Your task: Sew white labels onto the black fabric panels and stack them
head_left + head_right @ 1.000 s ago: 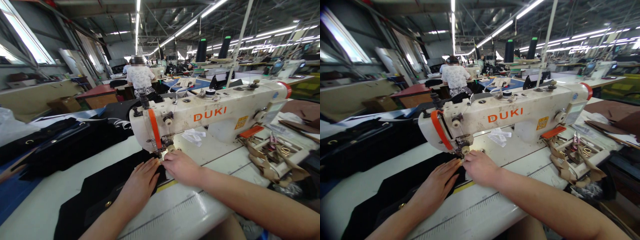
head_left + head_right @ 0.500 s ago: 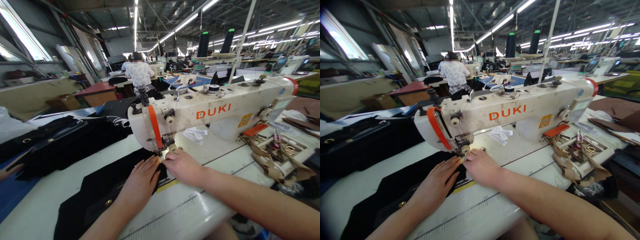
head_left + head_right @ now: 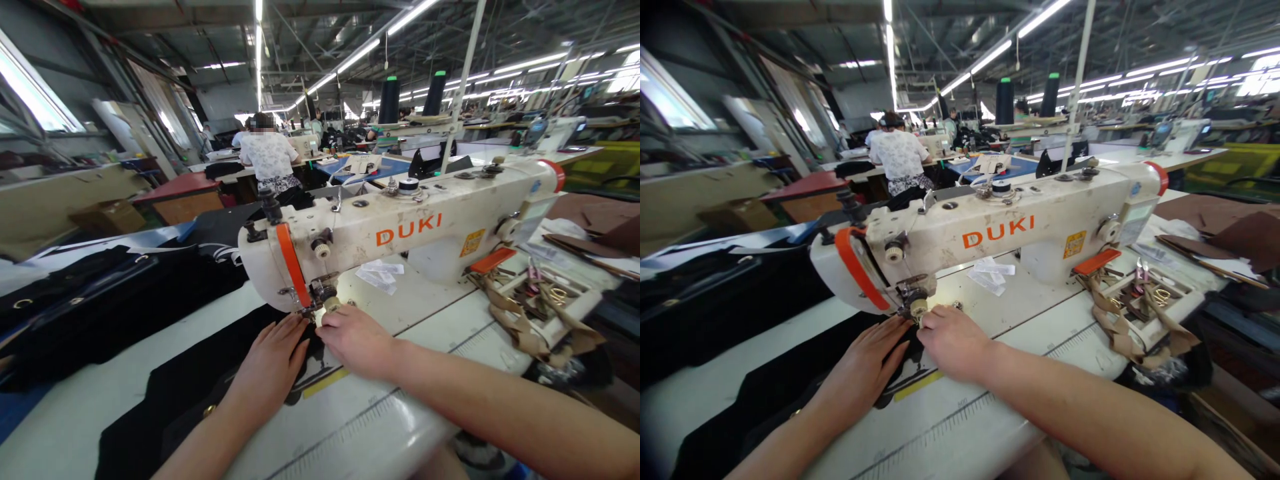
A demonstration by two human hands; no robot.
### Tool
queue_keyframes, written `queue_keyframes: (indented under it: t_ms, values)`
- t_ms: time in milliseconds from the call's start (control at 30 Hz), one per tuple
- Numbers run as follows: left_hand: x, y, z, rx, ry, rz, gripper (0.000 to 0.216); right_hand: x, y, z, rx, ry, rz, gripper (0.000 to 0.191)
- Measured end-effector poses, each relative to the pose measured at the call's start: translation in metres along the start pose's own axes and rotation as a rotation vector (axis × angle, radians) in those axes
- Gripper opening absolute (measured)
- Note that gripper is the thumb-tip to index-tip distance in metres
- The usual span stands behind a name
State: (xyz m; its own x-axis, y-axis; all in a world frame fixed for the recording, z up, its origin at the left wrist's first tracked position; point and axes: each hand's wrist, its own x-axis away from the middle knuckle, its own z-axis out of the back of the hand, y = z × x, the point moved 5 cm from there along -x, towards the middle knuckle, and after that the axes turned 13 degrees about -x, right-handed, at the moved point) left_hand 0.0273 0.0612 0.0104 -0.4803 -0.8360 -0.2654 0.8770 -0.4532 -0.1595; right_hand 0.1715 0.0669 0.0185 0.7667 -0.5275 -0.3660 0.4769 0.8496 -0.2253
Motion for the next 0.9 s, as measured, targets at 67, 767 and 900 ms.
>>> queue_keyframes:
  t_ms: [67, 767, 900]
  values:
    - [-0.002, -0.001, -0.001, -0.003, -0.009, 0.001, 0.039, 0.0, 0.0, 0.0, 0.002, 0.008, 0.0, 0.015]
    - [0.193, -0.043, 0.053, -0.238, -0.088, 0.187, 0.052, 0.015, -0.015, 0.012, -0.205, 0.146, 0.089, 0.019]
    - [0.181, -0.104, 0.084, -0.199, -0.16, 0.524, 0.049, 0.016, -0.013, 0.01, -0.258, 0.176, 0.084, 0.026]
